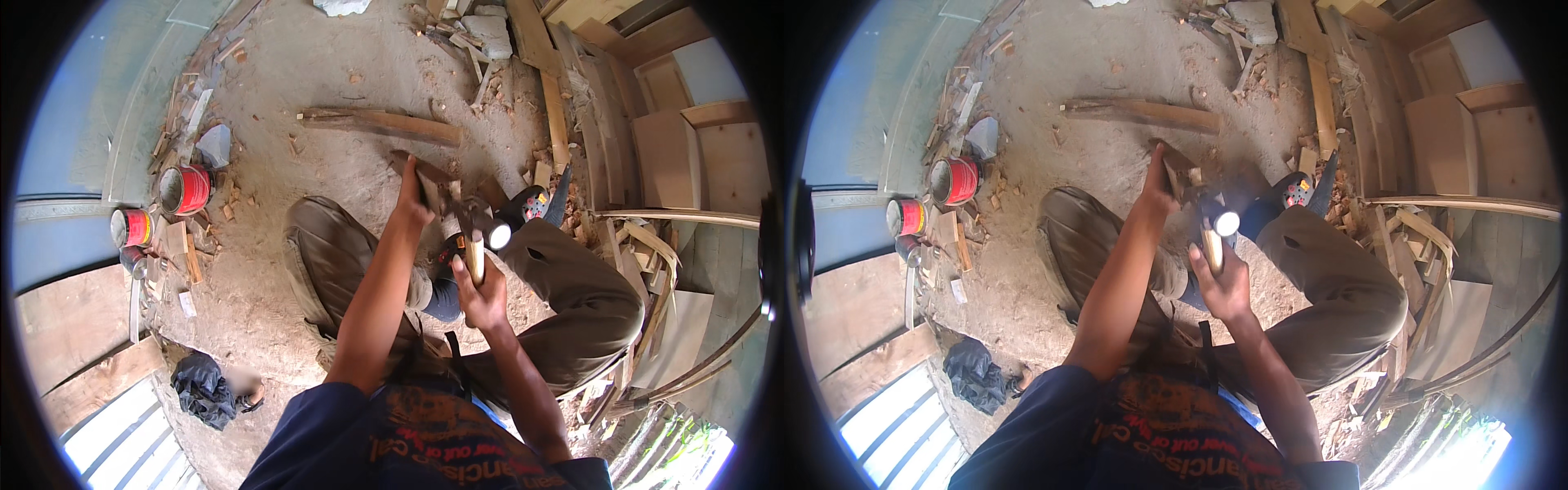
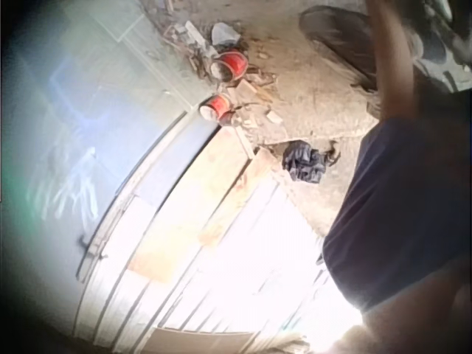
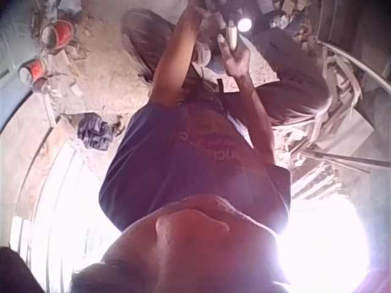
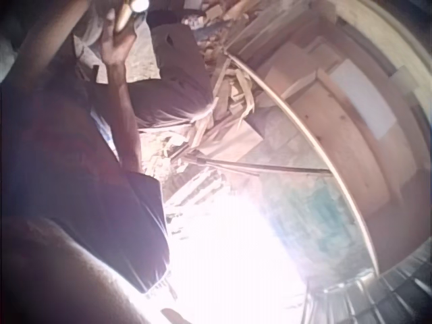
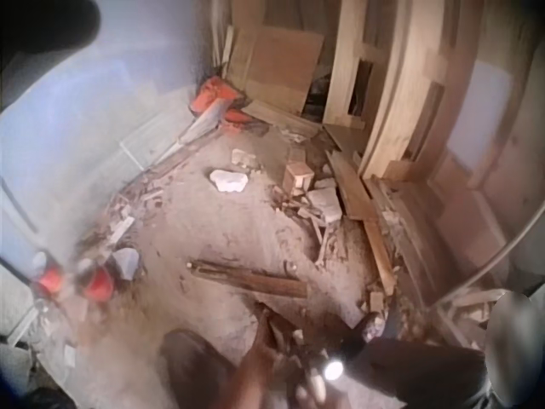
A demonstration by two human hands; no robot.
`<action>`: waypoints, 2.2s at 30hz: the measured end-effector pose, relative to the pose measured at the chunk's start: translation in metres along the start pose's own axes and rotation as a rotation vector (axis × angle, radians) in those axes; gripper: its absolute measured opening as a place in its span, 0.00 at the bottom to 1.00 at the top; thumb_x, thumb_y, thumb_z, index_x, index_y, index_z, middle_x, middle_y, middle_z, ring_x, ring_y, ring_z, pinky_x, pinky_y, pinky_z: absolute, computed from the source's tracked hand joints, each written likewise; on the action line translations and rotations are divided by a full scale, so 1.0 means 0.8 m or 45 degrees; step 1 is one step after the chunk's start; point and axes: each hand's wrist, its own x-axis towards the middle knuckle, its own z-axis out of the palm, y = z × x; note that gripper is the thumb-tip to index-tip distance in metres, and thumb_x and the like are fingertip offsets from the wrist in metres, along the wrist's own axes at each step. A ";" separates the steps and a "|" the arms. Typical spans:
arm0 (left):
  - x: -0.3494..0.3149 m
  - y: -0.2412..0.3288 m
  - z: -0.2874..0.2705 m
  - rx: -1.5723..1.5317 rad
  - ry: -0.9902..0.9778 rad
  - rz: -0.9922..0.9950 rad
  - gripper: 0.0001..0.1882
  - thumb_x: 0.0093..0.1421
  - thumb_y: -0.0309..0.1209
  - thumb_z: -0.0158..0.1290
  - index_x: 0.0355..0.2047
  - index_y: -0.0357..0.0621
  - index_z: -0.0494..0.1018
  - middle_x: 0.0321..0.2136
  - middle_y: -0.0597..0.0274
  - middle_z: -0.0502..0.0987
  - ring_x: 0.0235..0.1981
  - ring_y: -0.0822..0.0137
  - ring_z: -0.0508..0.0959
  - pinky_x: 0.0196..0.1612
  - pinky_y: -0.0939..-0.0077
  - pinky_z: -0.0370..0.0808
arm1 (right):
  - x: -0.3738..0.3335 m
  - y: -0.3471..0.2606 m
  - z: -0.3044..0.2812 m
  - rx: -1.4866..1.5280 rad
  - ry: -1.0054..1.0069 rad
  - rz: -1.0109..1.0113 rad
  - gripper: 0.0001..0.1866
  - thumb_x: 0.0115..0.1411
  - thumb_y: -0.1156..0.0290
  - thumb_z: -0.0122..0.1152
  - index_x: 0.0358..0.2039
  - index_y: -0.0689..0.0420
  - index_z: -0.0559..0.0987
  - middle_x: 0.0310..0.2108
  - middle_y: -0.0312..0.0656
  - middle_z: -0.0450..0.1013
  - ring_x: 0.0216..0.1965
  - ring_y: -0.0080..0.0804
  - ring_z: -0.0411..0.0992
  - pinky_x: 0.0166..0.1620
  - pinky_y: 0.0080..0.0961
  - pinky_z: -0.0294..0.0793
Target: The person picks up a hand saw and a hammer, then sits on the floor to work on a piece of wood. They use the hammer to strike the wood repeatedly, splitting it into smaller pieces.
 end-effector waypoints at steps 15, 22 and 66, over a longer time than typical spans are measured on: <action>-0.071 -0.029 -0.023 0.022 -0.098 0.060 0.20 0.68 0.40 0.52 0.48 0.34 0.70 0.42 0.51 0.79 0.44 0.57 0.81 0.45 0.62 0.83 | -0.075 -0.047 -0.097 0.606 0.070 0.280 0.30 0.72 0.43 0.34 0.34 0.60 0.69 0.14 0.33 0.60 0.11 0.22 0.59 0.14 0.21 0.61; -0.123 -0.050 0.004 -0.284 -0.069 0.054 0.17 0.67 0.44 0.54 0.49 0.47 0.72 0.43 0.57 0.79 0.45 0.60 0.81 0.50 0.53 0.80 | -0.120 -0.006 -0.066 0.622 -0.023 0.275 0.19 0.73 0.57 0.43 0.47 0.62 0.69 0.20 0.35 0.62 0.16 0.22 0.62 0.16 0.23 0.63; -0.146 0.003 -0.020 1.451 -0.114 1.286 0.43 0.48 0.22 0.70 0.60 0.42 0.55 0.53 0.58 0.65 0.55 0.65 0.68 0.59 0.70 0.66 | -0.103 0.060 -0.036 -0.144 0.043 -0.099 0.14 0.58 0.79 0.58 0.44 0.60 0.83 0.30 0.42 0.78 0.28 0.21 0.74 0.33 0.23 0.73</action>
